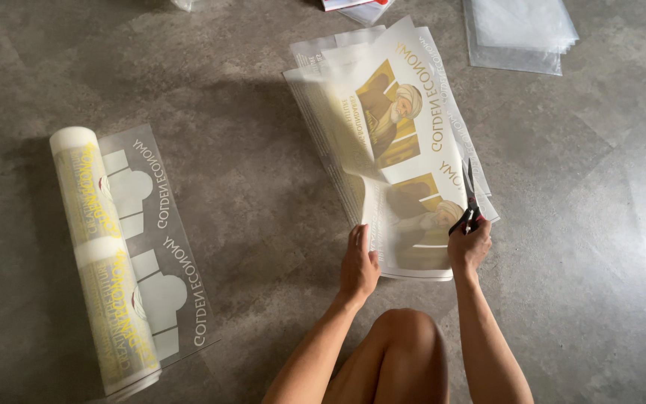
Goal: The person cuts a sheet of printed film transfers from a roll and then cuts between the individual designs using shears.
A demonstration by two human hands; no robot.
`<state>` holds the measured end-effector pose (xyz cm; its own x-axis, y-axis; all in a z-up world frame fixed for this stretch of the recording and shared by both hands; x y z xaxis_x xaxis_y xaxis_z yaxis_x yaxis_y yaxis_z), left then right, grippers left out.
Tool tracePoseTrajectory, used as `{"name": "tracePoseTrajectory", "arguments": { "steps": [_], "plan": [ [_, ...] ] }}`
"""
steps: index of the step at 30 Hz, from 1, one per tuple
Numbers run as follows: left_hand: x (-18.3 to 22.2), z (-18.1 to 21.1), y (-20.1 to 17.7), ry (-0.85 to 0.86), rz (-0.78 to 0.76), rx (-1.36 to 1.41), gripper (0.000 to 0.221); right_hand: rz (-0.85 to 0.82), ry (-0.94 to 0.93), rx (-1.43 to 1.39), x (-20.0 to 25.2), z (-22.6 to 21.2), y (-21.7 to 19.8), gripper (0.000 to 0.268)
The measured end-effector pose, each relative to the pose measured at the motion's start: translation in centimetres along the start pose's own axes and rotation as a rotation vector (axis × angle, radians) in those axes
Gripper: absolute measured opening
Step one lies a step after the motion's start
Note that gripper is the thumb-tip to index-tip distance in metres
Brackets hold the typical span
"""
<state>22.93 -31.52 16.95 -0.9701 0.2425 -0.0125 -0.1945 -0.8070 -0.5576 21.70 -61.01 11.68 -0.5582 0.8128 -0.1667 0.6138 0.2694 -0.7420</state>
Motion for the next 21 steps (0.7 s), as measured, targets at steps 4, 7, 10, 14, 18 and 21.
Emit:
{"name": "tracePoseTrajectory", "arguments": {
  "steps": [4,7,10,14,18,21],
  "plan": [
    [-0.2,-3.6,2.1,-0.128,0.065,0.101,0.047,0.046,-0.101,0.03,-0.3,-2.3,-1.3,0.015],
    [0.0,-6.1,3.3,-0.267,0.037,0.138,0.043,0.06,-0.184,0.062,-0.7,-3.1,-1.1,0.019],
    [0.2,-11.6,7.4,-0.426,-0.046,0.149,0.042,0.054,-0.286,0.07,0.0,-3.4,-0.8,0.023],
    [0.1,-14.7,9.7,-0.504,-0.124,0.124,0.048,-0.032,-0.245,0.112,1.6,-0.5,0.2,0.028],
    [0.2,-12.4,7.4,-0.499,-0.081,0.114,0.044,0.004,-0.16,0.26,1.8,6.2,0.4,0.039],
    [0.3,-12.3,7.9,-0.533,-0.08,0.288,0.044,-0.064,0.026,0.459,1.6,11.9,1.2,0.062]
  ]
}}
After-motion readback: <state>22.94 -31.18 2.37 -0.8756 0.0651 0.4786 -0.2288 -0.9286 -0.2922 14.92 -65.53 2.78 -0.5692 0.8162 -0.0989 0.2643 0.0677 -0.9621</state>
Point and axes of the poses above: each hand's wrist, its own x-axis away from the middle knuckle, its own y-axis out of the palm, z = x × y, the point moved 8 cm from there along -x, towards the middle knuckle, and after that the axes turned 1 degree about -z, right-handed, at the moved point
